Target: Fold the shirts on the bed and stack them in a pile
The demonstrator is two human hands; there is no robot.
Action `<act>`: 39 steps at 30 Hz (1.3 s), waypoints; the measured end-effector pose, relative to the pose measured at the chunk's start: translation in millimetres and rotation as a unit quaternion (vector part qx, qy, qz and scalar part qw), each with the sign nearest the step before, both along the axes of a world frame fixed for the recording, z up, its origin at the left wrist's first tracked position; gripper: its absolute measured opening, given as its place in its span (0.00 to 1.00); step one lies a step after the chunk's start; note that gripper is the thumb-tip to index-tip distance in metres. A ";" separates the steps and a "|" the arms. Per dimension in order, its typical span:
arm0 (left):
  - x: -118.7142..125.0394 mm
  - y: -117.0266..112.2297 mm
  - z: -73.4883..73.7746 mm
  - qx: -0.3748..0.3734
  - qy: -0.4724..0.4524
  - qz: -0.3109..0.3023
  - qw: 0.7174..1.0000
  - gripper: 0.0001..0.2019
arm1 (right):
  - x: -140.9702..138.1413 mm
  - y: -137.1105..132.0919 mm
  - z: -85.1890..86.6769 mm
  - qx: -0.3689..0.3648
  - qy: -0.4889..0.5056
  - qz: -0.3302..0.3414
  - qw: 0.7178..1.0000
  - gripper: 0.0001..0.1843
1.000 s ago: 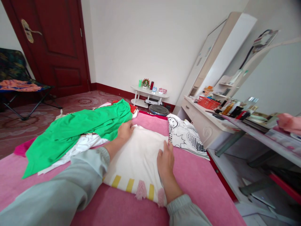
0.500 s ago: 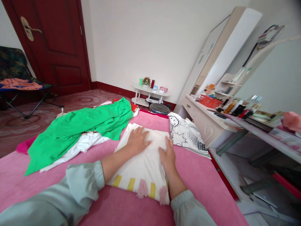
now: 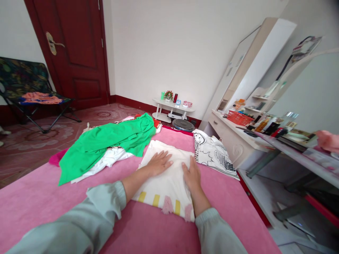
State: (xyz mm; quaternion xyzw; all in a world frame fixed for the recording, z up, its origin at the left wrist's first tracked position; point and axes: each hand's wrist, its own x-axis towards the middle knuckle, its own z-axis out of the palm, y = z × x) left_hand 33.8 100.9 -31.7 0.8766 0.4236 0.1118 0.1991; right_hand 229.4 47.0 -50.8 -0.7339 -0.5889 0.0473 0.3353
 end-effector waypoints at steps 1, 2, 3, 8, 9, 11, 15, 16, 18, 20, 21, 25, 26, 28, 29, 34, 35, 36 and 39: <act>-7.5 -3.0 0.2 -0.003 0.006 -0.017 1.000 0.34 | 1.8 -0.7 -1.1 0.019 0.023 0.007 1.000 0.36; -15.7 -7.4 0.2 -0.002 0.014 -0.031 0.999 0.35 | 3.4 -2.2 -1.9 0.036 0.046 0.015 0.998 0.36; -24.1 -13.3 0.2 0.004 0.020 -0.042 0.999 0.35 | 4.6 -4.7 -2.3 0.052 0.065 0.021 0.996 0.36; -58.4 -54.7 4.4 0.039 0.032 -0.064 0.997 0.38 | 3.9 -37.1 6.0 0.096 0.042 0.051 0.993 0.28; -62.5 -62.2 5.9 0.042 0.035 -0.067 0.996 0.39 | 2.7 -48.2 10.2 0.101 0.026 0.063 0.993 0.25; -68.4 -74.1 8.3 0.042 0.040 -0.075 0.995 0.40 | 0.1 -73.8 20.5 0.098 0.006 0.104 0.990 0.20; -78.2 -88.3 9.0 0.044 0.031 -0.090 0.994 0.37 | -2.2 -126.5 41.0 0.027 -0.018 0.244 0.969 0.13; -81.4 -91.5 8.3 0.047 0.025 -0.093 0.994 0.36 | -1.2 -137.0 44.4 -0.002 -0.029 0.275 0.961 0.11; -89.2 -98.5 6.4 0.053 0.008 -0.098 0.994 0.34 | 2.7 -152.0 48.4 -0.050 -0.054 0.301 0.951 0.12; -98.3 -106.4 4.8 0.058 -0.018 -0.093 0.994 0.33 | 7.8 -158.8 49.8 -0.075 -0.082 0.286 0.952 0.16; -102.9 -110.2 4.4 0.058 -0.032 -0.090 0.994 0.32 | 9.8 -159.4 50.4 -0.081 -0.096 0.271 0.954 0.17; -118.6 -119.2 8.2 0.039 -0.093 -0.033 0.994 0.19 | 4.6 -147.8 58.5 -0.080 -0.150 0.234 0.957 0.21; -121.3 -119.4 10.2 0.038 -0.101 0.007 0.994 0.15 | -0.6 -141.7 62.0 -0.074 -0.152 0.232 0.958 0.21; -125.0 -118.3 14.4 0.044 -0.097 0.114 0.988 0.12 | -14.9 -125.1 68.7 -0.052 -0.130 0.241 0.960 0.18; -126.0 -117.5 16.3 0.044 -0.085 0.161 0.982 0.12 | -23.5 -114.2 71.2 -0.041 -0.108 0.249 0.962 0.15; -122.8 -119.2 19.8 0.027 -0.036 0.227 0.973 0.13 | -72.0 -39.2 70.0 -0.007 -0.007 0.266 0.964 0.07; -121.0 -121.0 19.0 0.027 -0.043 0.218 0.975 0.11 | -82.0 -22.9 68.4 -0.009 -0.008 0.262 0.965 0.08; -119.2 -122.8 17.7 0.026 -0.059 0.208 0.976 0.09 | -91.9 -7.4 66.8 -0.020 -0.017 0.254 0.967 0.09; -114.4 -127.0 12.1 0.016 -0.136 0.182 0.974 0.03 | -121.1 29.9 64.8 -0.095 -0.083 0.205 0.971 0.15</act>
